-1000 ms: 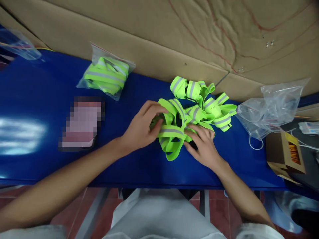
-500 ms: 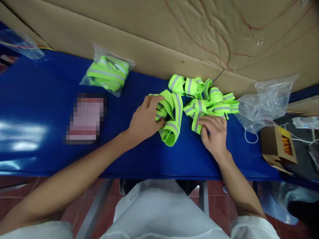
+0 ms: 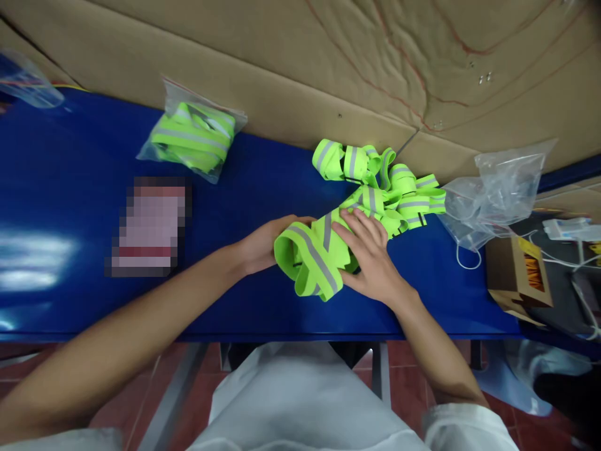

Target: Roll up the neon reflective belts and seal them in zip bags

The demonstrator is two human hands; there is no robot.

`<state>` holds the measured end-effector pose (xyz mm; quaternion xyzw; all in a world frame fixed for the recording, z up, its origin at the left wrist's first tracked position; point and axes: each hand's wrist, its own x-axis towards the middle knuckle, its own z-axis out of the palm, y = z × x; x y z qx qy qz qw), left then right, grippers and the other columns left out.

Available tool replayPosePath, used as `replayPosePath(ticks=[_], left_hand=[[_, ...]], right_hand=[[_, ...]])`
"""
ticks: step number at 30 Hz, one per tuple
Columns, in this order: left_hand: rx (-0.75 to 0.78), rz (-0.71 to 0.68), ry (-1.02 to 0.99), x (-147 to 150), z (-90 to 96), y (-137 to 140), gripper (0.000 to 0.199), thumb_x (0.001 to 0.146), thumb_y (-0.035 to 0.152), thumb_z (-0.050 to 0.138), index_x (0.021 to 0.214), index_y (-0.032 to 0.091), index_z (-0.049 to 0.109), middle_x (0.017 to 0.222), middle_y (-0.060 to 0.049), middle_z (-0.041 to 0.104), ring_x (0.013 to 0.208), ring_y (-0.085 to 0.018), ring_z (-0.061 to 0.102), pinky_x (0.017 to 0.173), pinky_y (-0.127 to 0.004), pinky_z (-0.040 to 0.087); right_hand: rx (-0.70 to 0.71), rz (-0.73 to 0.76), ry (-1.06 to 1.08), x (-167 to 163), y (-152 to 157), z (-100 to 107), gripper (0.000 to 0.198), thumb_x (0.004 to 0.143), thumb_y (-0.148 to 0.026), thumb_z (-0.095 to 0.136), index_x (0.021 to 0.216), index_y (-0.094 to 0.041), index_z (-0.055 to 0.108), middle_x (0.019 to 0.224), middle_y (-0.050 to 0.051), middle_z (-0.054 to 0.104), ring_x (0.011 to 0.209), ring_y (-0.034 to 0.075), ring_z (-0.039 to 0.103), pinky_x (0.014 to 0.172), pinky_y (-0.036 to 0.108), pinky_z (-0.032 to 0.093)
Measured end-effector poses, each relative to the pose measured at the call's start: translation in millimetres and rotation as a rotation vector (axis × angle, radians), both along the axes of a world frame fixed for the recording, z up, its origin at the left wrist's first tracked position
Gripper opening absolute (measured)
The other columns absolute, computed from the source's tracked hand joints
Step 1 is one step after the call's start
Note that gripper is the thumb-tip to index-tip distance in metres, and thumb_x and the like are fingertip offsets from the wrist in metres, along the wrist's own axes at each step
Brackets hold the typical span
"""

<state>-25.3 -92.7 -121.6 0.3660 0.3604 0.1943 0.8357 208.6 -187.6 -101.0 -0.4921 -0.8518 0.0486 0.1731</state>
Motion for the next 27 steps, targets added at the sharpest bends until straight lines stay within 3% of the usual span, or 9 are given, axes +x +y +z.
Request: replayPosePath(ticks=[3, 5, 10, 16, 18, 21, 24, 27], left_hand=[[-0.006, -0.097, -0.026, -3, -1.1, 1, 0.057, 0.088, 0.072, 0.061, 0.108, 0.021, 0.076, 0.109, -0.01, 0.08, 0.102, -0.031, 0.075, 0.086, -0.043, 0.061], [0.091, -0.19, -0.095, -6, -1.1, -1, 0.071, 0.081, 0.08, 0.067, 0.123, 0.023, 0.073, 0.12, -0.011, 0.078, 0.113, -0.034, 0.073, 0.091, -0.044, 0.061], [0.479, -0.381, -0.183, -9, -1.3, -11, 0.108, 0.065, 0.053, 0.096, 0.157, 0.035, 0.043, 0.147, -0.011, 0.063, 0.139, -0.034, 0.06, 0.106, -0.048, 0.058], [0.817, -0.331, -0.002, -6, -4.0, -25, 0.137, 0.064, 0.042, 0.099, 0.169, 0.037, 0.01, 0.169, -0.015, 0.035, 0.154, -0.036, 0.043, 0.121, -0.052, 0.047], [0.919, -0.307, 0.06, -4, -4.0, -31, 0.135, 0.068, 0.041, 0.097, 0.169, 0.038, 0.007, 0.172, -0.016, 0.029, 0.151, -0.036, 0.046, 0.121, -0.053, 0.047], [1.007, -0.27, 0.141, 0, -1.9, -39, 0.111, 0.079, 0.033, 0.088, 0.166, 0.034, 0.019, 0.168, -0.015, 0.035, 0.14, -0.033, 0.057, 0.116, -0.049, 0.052], [0.994, -0.241, 0.189, 3, 0.6, -42, 0.088, 0.085, 0.032, 0.08, 0.159, 0.031, 0.034, 0.156, -0.013, 0.051, 0.126, -0.028, 0.065, 0.11, -0.042, 0.055], [0.941, -0.132, 0.245, 3, 0.3, -38, 0.075, 0.088, 0.033, 0.075, 0.154, 0.029, 0.04, 0.135, -0.008, 0.064, 0.111, -0.023, 0.071, 0.1, -0.037, 0.057]], right_hand=[[-0.031, -0.006, -0.075, 5, 1, -5, 0.092, 0.091, -0.038, 0.072, 0.166, -0.029, 0.02, 0.172, 0.014, 0.035, 0.162, 0.038, 0.028, 0.129, 0.062, 0.021], [-0.03, -0.006, -0.121, 4, 1, -7, 0.091, 0.09, -0.035, 0.072, 0.166, -0.03, 0.021, 0.171, 0.013, 0.036, 0.16, 0.039, 0.029, 0.128, 0.063, 0.021], [-0.009, -0.073, -0.027, -1, -1, -9, 0.08, 0.092, -0.035, 0.068, 0.163, -0.036, 0.032, 0.158, 0.009, 0.052, 0.152, 0.039, 0.042, 0.123, 0.057, 0.03], [-0.006, -0.251, 0.343, 8, -2, -8, 0.038, 0.101, -0.029, 0.054, 0.136, -0.034, 0.065, 0.123, 0.003, 0.076, 0.115, 0.03, 0.07, 0.105, 0.049, 0.048], [-0.076, -0.345, 0.501, 8, -1, -6, 0.027, 0.104, -0.035, 0.052, 0.121, -0.03, 0.073, 0.113, 0.004, 0.079, 0.102, 0.027, 0.074, 0.093, 0.044, 0.056], [-0.182, -0.418, 0.684, 5, 1, -6, 0.029, 0.106, -0.043, 0.051, 0.112, -0.026, 0.074, 0.107, 0.005, 0.079, 0.094, 0.024, 0.074, 0.079, 0.038, 0.059], [-0.224, -0.451, 0.713, 0, 1, -8, 0.035, 0.106, -0.048, 0.051, 0.131, -0.028, 0.065, 0.105, 0.006, 0.077, 0.091, 0.025, 0.073, 0.077, 0.039, 0.06], [-0.116, -0.481, 0.706, -2, 1, -10, 0.048, 0.109, -0.052, 0.038, 0.151, -0.03, 0.045, 0.115, 0.011, 0.073, 0.1, 0.027, 0.072, 0.088, 0.044, 0.06]])
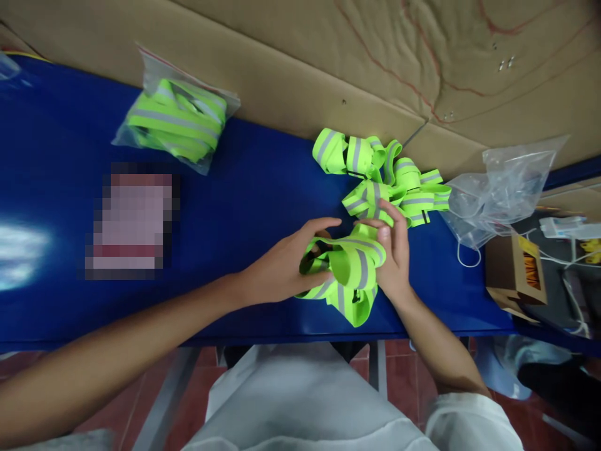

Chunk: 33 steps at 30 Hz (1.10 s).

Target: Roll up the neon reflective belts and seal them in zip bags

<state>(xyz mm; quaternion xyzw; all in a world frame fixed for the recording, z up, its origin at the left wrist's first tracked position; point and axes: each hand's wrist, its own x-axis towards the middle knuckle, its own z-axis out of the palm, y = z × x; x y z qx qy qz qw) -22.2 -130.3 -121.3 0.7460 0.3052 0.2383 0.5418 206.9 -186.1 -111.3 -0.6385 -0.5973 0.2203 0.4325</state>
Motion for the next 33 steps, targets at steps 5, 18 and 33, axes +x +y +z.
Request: replayPosePath(ticks=[5, 18, 33], left_hand=[[0.007, 0.15, 0.053, -4, -2.3, 10, 0.056, 0.094, 0.034, 0.063, 0.146, 0.023, 0.044, 0.125, -0.008, 0.066, 0.104, -0.021, 0.07, 0.092, -0.037, 0.058], [0.176, 0.014, 0.039, -5, -1.2, 9, 0.07, 0.086, 0.035, 0.078, 0.148, 0.024, 0.046, 0.141, -0.01, 0.058, 0.126, -0.025, 0.061, 0.107, -0.038, 0.052], [-0.22, 0.103, -0.115, -2, 3.4, 18, 0.015, 0.091, 0.028, 0.064, 0.087, 0.018, 0.074, 0.09, 0.0, 0.076, 0.086, -0.017, 0.07, 0.08, -0.025, 0.05]], right_hand=[[0.333, 0.028, -0.024, 7, 3, -3, 0.043, 0.109, -0.05, 0.041, 0.148, -0.033, 0.047, 0.119, 0.008, 0.065, 0.103, 0.023, 0.067, 0.09, 0.044, 0.057], [0.242, 0.241, 0.02, 3, -5, -14, 0.032, 0.108, -0.036, 0.049, 0.138, -0.027, 0.052, 0.126, 0.011, 0.063, 0.111, 0.024, 0.073, 0.095, 0.046, 0.062], [0.498, 0.432, -0.43, -8, -9, 1, 0.019, 0.105, -0.031, 0.052, 0.119, -0.021, 0.062, 0.108, 0.009, 0.066, 0.102, 0.023, 0.066, 0.09, 0.043, 0.054]])
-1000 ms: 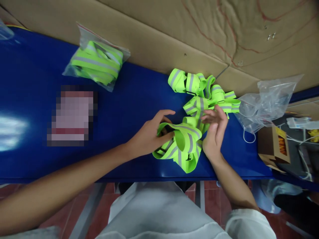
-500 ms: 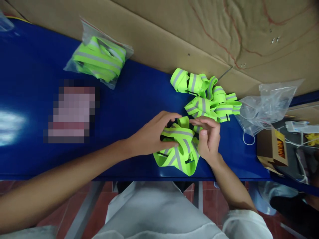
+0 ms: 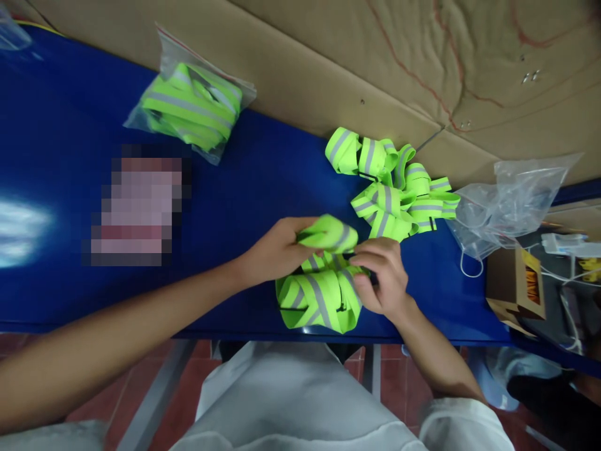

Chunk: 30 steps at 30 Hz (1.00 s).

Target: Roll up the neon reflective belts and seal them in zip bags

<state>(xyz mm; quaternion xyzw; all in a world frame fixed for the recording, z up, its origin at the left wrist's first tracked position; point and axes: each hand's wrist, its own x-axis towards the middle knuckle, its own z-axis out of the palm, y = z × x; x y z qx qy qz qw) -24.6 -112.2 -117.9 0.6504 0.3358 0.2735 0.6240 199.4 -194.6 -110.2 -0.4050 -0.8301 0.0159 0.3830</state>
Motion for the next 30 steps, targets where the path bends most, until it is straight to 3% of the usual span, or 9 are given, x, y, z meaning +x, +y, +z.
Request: replayPosePath(ticks=[3, 7, 10, 13, 17, 20, 23, 26, 30], left_hand=[[-0.176, 0.291, -0.122, 1, 6.5, 7, 0.036, 0.095, 0.042, 0.065, 0.069, 0.017, 0.062, 0.073, 0.0, 0.064, 0.069, -0.013, 0.06, 0.069, -0.023, 0.049], [-0.454, 0.592, -0.352, 0, 19.5, 18, 0.028, 0.096, 0.037, 0.066, 0.077, 0.019, 0.059, 0.069, 0.003, 0.054, 0.056, -0.01, 0.05, 0.054, -0.022, 0.046], [-0.52, 0.726, -0.43, -5, 26.9, 27, 0.028, 0.1, 0.031, 0.059, 0.076, 0.019, 0.059, 0.071, 0.001, 0.055, 0.056, -0.01, 0.051, 0.053, -0.022, 0.048], [-0.52, 0.815, -0.402, -7, 29.5, 30, 0.029, 0.102, 0.034, 0.057, 0.079, 0.019, 0.064, 0.078, -0.001, 0.063, 0.061, -0.011, 0.059, 0.058, -0.024, 0.054], [-0.487, 0.8, -0.319, 0, 24.5, 24, 0.041, 0.105, 0.043, 0.052, 0.079, 0.016, 0.068, 0.076, -0.003, 0.067, 0.062, -0.014, 0.062, 0.055, -0.026, 0.052], [-0.348, 0.689, -0.259, 5, 14.2, 17, 0.045, 0.104, 0.051, 0.053, 0.078, 0.018, 0.068, 0.081, -0.003, 0.071, 0.076, -0.017, 0.069, 0.068, -0.027, 0.056], [-0.208, 0.625, -0.217, 6, 4.0, 14, 0.046, 0.102, 0.057, 0.055, 0.078, 0.019, 0.068, 0.088, -0.003, 0.073, 0.093, -0.02, 0.072, 0.084, -0.031, 0.059], [-0.163, 0.644, -0.191, 5, 0.7, 15, 0.047, 0.101, 0.059, 0.055, 0.078, 0.021, 0.068, 0.084, -0.002, 0.071, 0.091, -0.02, 0.071, 0.082, -0.031, 0.059], [-0.207, 0.753, -0.237, 1, 6.7, 21, 0.044, 0.103, 0.056, 0.054, 0.08, 0.021, 0.068, 0.078, 0.001, 0.066, 0.068, -0.013, 0.06, 0.067, -0.028, 0.054]], right_hand=[[-0.13, 0.16, -0.215, -5, 0, 5, 0.029, 0.102, -0.034, 0.062, 0.127, -0.018, 0.062, 0.118, 0.011, 0.072, 0.113, 0.025, 0.067, 0.099, 0.044, 0.053], [-0.12, 0.165, -0.312, -11, -4, 10, 0.045, 0.097, -0.031, 0.072, 0.136, -0.014, 0.06, 0.115, 0.011, 0.074, 0.114, 0.024, 0.065, 0.101, 0.043, 0.05], [-0.021, 0.126, -0.373, -12, -8, 13, 0.046, 0.094, -0.013, 0.07, 0.138, -0.018, 0.062, 0.099, 0.004, 0.074, 0.101, 0.02, 0.064, 0.096, 0.04, 0.047], [-0.013, 0.15, -0.434, -11, -10, 14, 0.047, 0.092, -0.01, 0.068, 0.139, -0.018, 0.064, 0.085, 0.0, 0.071, 0.09, 0.018, 0.062, 0.091, 0.04, 0.047], [-0.054, 0.243, -0.313, -9, -12, 13, 0.025, 0.09, -0.02, 0.063, 0.112, -0.015, 0.073, 0.08, 0.002, 0.069, 0.082, 0.019, 0.062, 0.082, 0.041, 0.05], [-0.005, 0.254, -0.231, -11, -13, 12, 0.016, 0.094, -0.027, 0.061, 0.096, -0.017, 0.073, 0.089, 0.006, 0.072, 0.09, 0.022, 0.066, 0.084, 0.041, 0.054], [-0.052, 0.187, -0.317, -17, -11, 12, 0.03, 0.101, -0.038, 0.061, 0.117, -0.016, 0.072, 0.119, 0.012, 0.075, 0.116, 0.025, 0.067, 0.1, 0.042, 0.054], [-0.225, 0.139, -0.466, -21, -7, 13, 0.054, 0.102, -0.051, 0.06, 0.142, -0.015, 0.061, 0.141, 0.011, 0.069, 0.134, 0.028, 0.06, 0.111, 0.045, 0.048], [-0.277, 0.168, -0.475, -16, -8, 15, 0.057, 0.1, -0.056, 0.062, 0.139, -0.015, 0.063, 0.129, 0.009, 0.075, 0.123, 0.026, 0.064, 0.107, 0.045, 0.047]])
